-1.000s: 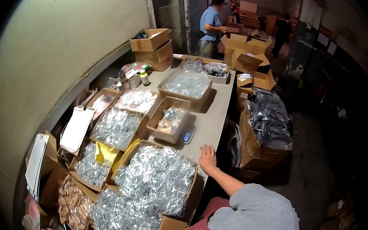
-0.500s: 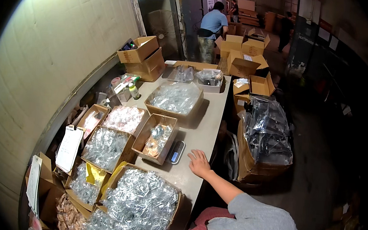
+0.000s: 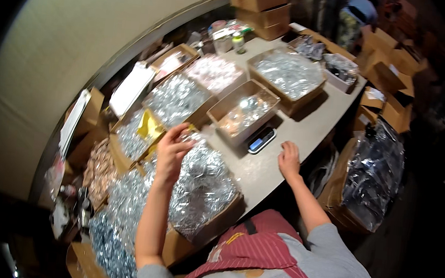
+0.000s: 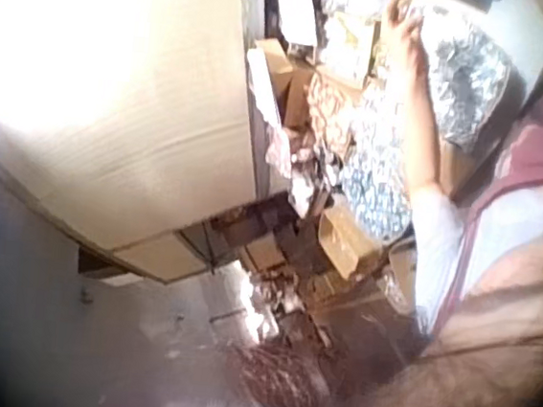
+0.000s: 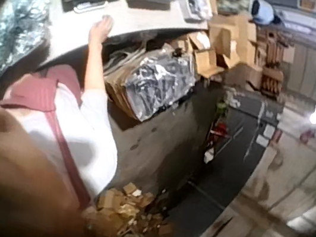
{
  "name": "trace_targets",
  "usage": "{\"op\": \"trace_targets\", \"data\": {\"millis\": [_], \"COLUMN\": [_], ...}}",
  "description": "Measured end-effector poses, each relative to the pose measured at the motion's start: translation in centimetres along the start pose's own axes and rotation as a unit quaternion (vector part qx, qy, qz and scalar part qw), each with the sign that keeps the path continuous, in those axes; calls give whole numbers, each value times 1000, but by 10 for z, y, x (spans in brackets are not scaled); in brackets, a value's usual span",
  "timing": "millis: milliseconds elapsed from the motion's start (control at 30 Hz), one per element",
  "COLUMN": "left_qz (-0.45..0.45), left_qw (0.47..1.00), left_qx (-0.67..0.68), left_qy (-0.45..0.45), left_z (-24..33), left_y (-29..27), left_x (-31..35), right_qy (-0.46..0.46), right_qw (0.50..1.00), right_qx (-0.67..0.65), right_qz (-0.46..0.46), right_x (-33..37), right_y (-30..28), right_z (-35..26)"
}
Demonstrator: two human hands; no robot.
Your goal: The person repeatedly picks bubble wrap and small black plastic parts from open boxes, places them on a digital scale, and then transfers them into cardboard boxes. The process is repeated multiple times with similar items.
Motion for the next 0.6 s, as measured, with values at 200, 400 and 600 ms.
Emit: {"op": "trace_targets", "data": {"millis": [200, 400, 600], "left_qz": [21, 12, 135], "left_qw": [994, 983, 927], "left_qx": [108, 181, -341], "left_qy": [-22, 28, 75], "left_z": [-44, -68, -118], "left_y": [36, 66, 53], "left_x": [-27, -70, -119], "right_qy": [9, 12, 1], "right_qw": [1000, 1000, 999], "right_qx": [-11, -12, -36], "right_qz": [-3, -21, -23], "right_x": [-2, -5, -10], "right_y": [-8, -14, -11], "right_z": [-6, -4, -7]}}
Point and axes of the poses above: each hand's wrist, its own x-axis away from the middle knuckle, its own y-axis out of the palm, z = x × y, the point moved 4 cm from there along -x, towards the middle knuckle, and after that the axes turned 3 degrees about -x, right-handed, at the moved point
